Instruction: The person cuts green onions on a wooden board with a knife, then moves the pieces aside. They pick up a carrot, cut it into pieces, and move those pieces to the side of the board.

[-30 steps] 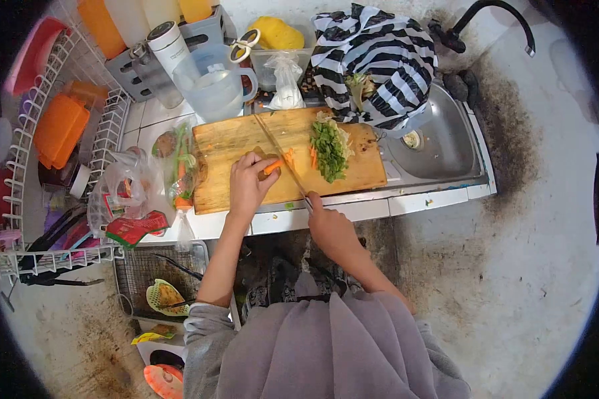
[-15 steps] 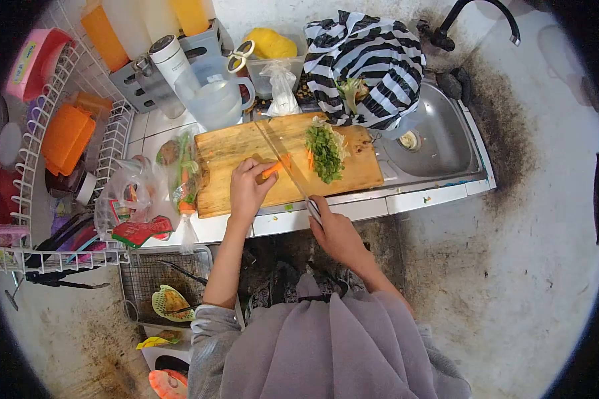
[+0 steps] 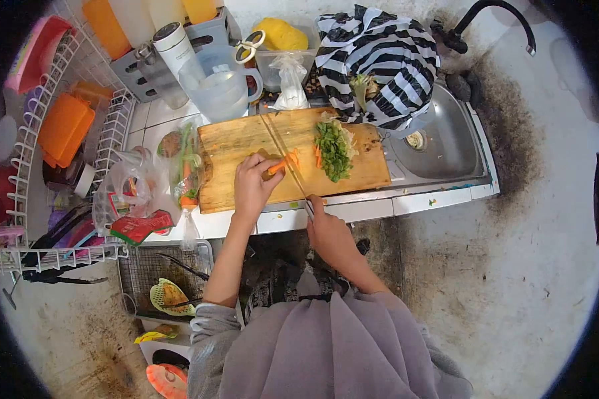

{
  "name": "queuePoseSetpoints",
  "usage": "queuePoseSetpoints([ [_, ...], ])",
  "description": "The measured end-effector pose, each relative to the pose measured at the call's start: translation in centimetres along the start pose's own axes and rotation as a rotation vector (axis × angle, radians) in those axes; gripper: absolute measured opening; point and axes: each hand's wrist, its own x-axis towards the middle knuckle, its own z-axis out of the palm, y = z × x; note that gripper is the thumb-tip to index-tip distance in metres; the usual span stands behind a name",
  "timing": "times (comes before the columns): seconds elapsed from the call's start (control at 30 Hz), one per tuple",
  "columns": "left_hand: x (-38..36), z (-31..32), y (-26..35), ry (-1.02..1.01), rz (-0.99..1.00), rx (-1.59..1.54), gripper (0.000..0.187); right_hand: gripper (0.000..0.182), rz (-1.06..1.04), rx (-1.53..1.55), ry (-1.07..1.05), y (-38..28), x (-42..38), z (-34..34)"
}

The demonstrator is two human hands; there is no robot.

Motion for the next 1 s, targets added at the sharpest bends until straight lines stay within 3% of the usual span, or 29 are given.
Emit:
queuePoseSetpoints([
  [0.53, -0.2, 0.3, -0.2, 0.005, -0.008, 0.016, 0.020, 0.040, -0.060, -0.159, 0.069, -0.5, 3.4, 0.3],
  [0.6, -0.2, 0.4, -0.1, 0.012, -0.001, 0.021, 0.020, 0.040, 0.021, -0.033, -0.063, -0.4, 3.6, -0.7],
  [0.63, -0.3, 0.4, 0.0, 0.016, 0.007, 0.038, 0.018, 0.040, 0.020, -0.034, -0.058, 0.1, 3.6, -0.7],
  [0.7, -0.4, 0.1, 0.3, 0.022, 0.028, 0.056, 0.017, 0.038, -0.122, 0.261, 0.075, 1.2, 3.8, -0.7],
  [0.8, -0.1, -1.3, 0.4, -0.089, 0.045, 0.041, 0.024, 0.036, -0.098, 0.433, 0.071, 1.8, 2.4, -1.3],
  [0.87, 0.5, -2.6, -0.1, -0.352, 0.034, -0.116, 0.037, 0.036, -0.073, 0.453, 0.060, 1.9, 1.1, -1.2],
  [0.93, 1.6, -3.6, -0.2, -0.424, 0.074, -0.175, 0.043, 0.036, -0.053, 0.471, 0.048, 1.4, 0.0, -1.4],
  [1.0, 2.9, -4.0, -0.6, -0.495, 0.120, -0.234, 0.048, 0.037, 0.089, 0.529, -0.051, 0.8, -0.8, -1.7],
])
